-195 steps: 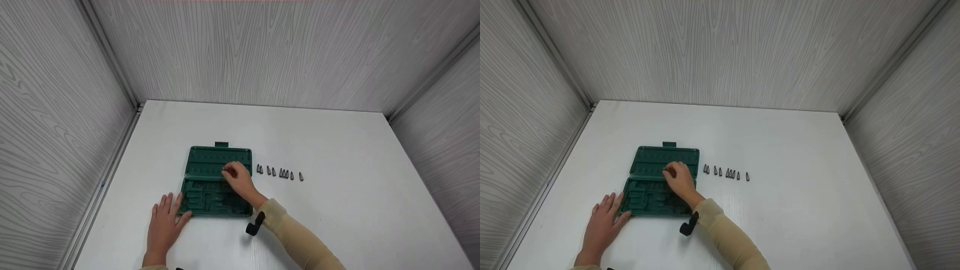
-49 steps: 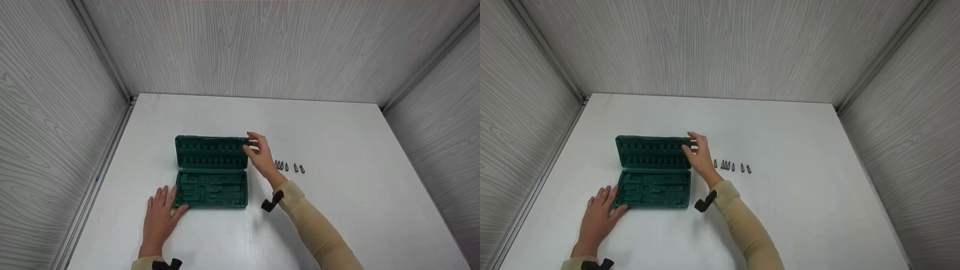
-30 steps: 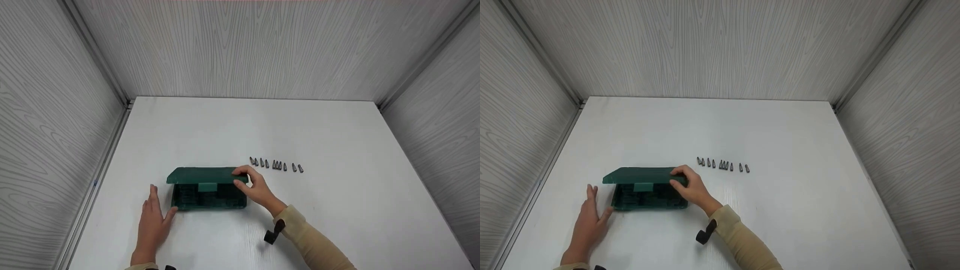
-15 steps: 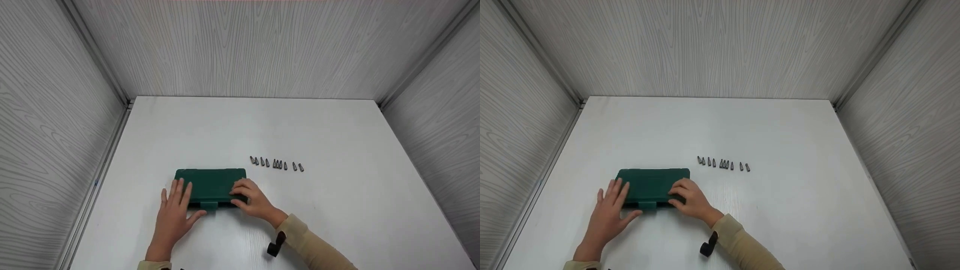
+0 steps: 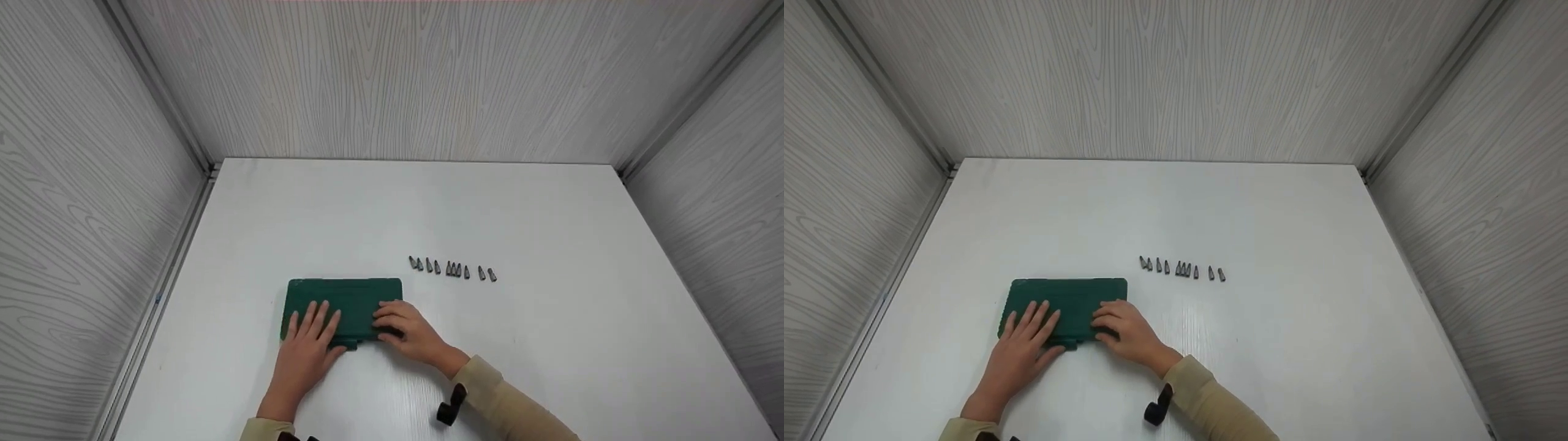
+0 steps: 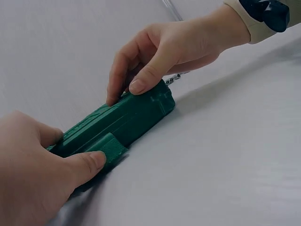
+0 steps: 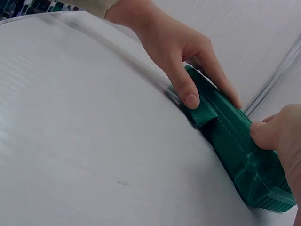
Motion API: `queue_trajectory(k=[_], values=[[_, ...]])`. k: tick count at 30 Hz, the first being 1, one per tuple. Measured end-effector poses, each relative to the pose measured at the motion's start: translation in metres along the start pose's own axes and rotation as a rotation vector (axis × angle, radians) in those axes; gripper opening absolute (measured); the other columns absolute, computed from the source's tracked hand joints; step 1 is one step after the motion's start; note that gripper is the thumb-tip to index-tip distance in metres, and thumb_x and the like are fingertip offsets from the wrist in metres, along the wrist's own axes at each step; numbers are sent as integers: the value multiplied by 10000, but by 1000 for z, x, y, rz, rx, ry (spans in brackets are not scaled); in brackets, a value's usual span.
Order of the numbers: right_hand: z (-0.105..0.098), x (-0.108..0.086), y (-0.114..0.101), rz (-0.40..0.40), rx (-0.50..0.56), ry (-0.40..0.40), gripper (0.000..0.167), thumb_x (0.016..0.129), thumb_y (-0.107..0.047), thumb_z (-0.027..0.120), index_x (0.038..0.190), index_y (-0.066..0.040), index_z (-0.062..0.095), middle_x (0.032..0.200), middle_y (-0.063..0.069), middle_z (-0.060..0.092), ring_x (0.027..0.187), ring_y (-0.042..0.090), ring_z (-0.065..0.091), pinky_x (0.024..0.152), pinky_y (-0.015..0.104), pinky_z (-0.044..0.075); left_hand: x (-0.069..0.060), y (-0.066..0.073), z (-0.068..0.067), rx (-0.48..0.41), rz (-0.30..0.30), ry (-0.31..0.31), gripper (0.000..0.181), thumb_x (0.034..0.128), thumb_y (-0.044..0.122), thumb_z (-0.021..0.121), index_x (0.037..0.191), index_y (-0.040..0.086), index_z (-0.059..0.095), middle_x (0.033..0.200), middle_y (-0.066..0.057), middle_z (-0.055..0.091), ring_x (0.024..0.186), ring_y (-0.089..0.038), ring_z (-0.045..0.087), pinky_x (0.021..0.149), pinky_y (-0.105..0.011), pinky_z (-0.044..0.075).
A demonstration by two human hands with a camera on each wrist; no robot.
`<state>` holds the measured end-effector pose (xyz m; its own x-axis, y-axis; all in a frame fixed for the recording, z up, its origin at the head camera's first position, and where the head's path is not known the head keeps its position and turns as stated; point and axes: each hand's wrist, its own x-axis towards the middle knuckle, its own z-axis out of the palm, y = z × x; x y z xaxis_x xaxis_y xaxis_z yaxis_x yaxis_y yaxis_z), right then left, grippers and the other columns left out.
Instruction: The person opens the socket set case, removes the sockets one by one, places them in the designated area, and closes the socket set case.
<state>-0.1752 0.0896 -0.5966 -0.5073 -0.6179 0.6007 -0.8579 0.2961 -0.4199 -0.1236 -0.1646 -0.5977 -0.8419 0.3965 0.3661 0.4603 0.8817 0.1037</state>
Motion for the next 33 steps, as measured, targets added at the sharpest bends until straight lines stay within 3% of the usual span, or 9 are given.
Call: queue_trajectory(k=[5, 12, 16, 23, 33], values=[[0, -1, 1, -13, -11, 8, 161, 819, -86, 714, 976, -62, 682, 1112, 92, 609, 1155, 305, 515, 989, 487, 372, 0, 1, 8, -15, -2, 37, 697, 820, 454, 665, 1395, 124, 449, 1451, -159, 350, 1352, -320, 277, 1070, -535, 218], [2, -1, -4, 76, 27, -2, 153, 821, -54, 704, 973, -63, 689, 1114, 86, 614, 1177, 287, 507, 1015, 504, 334, 0, -3, 17, 29, 69, 233, 676, 720, 386, 776, 1283, 71, 572, 1324, -219, 489, 1246, -367, 431, 977, -581, 343], [6, -1, -4, 65, 10, 21, 152, 800, -47, 720, 948, -64, 691, 1091, 86, 625, 1149, 277, 530, 998, 515, 348, -1, -6, 20, 53, 110, 292, 664, 705, 364, 780, 1255, 44, 591, 1284, -233, 520, 1200, -380, 477, 934, -596, 377], [12, 2, -3, 37, 20, 21, 164, 795, -30, 709, 956, -52, 687, 1086, 101, 629, 1129, 283, 542, 979, 516, 362, -4, -10, 20, 75, 112, 312, 636, 714, 349, 757, 1238, 26, 599, 1274, -230, 528, 1185, -381, 491, 918, -602, 388], [0, 1, 0, 67, 75, -27, 164, 863, -89, 658, 1024, -59, 670, 1133, 88, 614, 1170, 274, 511, 1022, 481, 336, 2, -2, 16, -31, 29, 265, 658, 776, 470, 699, 1254, 31, 587, 1305, -199, 516, 1233, -359, 451, 971, -589, 345]])
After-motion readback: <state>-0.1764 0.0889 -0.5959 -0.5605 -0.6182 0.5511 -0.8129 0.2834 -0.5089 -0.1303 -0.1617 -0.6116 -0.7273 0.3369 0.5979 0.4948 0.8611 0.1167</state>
